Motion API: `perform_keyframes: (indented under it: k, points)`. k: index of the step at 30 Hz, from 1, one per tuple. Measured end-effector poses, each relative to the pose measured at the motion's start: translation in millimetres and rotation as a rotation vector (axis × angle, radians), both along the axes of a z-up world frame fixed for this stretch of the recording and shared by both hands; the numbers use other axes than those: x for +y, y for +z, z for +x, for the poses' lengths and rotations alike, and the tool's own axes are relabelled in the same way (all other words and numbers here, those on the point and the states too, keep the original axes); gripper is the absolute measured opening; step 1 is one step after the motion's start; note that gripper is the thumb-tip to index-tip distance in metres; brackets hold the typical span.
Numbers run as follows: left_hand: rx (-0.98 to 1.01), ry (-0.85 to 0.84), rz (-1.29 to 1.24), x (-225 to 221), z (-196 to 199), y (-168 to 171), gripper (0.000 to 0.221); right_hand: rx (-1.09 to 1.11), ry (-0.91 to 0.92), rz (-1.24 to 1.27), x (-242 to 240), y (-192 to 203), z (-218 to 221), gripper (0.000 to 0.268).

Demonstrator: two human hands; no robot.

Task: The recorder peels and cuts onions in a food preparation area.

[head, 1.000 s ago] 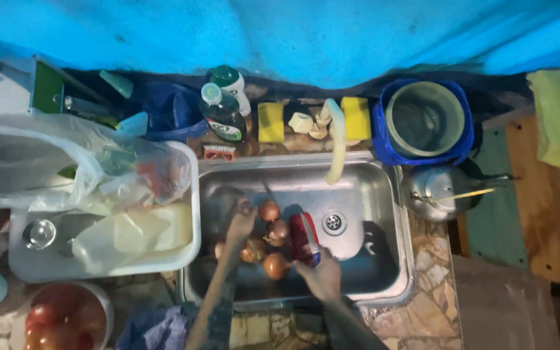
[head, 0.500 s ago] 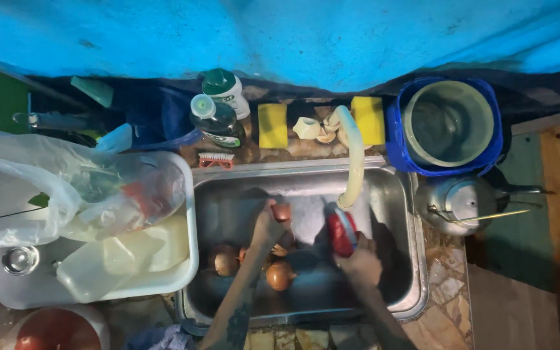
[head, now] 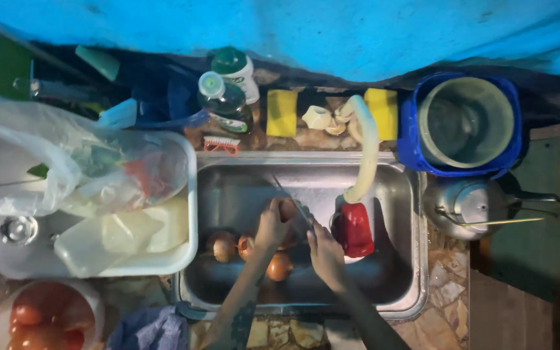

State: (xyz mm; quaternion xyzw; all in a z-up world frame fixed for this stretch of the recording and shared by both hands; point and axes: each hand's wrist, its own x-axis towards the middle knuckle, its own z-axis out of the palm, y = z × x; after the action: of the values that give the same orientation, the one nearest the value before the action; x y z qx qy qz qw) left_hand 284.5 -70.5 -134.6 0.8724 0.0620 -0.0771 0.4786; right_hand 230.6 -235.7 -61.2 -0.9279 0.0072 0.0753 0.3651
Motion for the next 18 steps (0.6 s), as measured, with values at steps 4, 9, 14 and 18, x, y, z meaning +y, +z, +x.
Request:
perform_keyframes:
  k: [4,9,14,18]
  points:
    - [0.02,0.043,-0.05,2.0,-8.1,16.8,0.057,0.114,0.006,-0.101,14.5,0.0,3.4,0.031]
    - [-0.038,0.059,-0.081,2.2,-11.6,5.9,0.06,0.147,0.035,-0.192,9.5,-34.6,-1.4,0.027]
    - [0.046,0.045,-0.08,2.5,-8.3,-1.0,0.054,0.055,0.069,-0.149,4.2,-58.2,-6.4,0.031]
    - [0.201,0.076,-0.038,1.4,4.4,64.5,0.043,0.05,0.089,-0.138,-0.1,-66.5,-4.0,0.035]
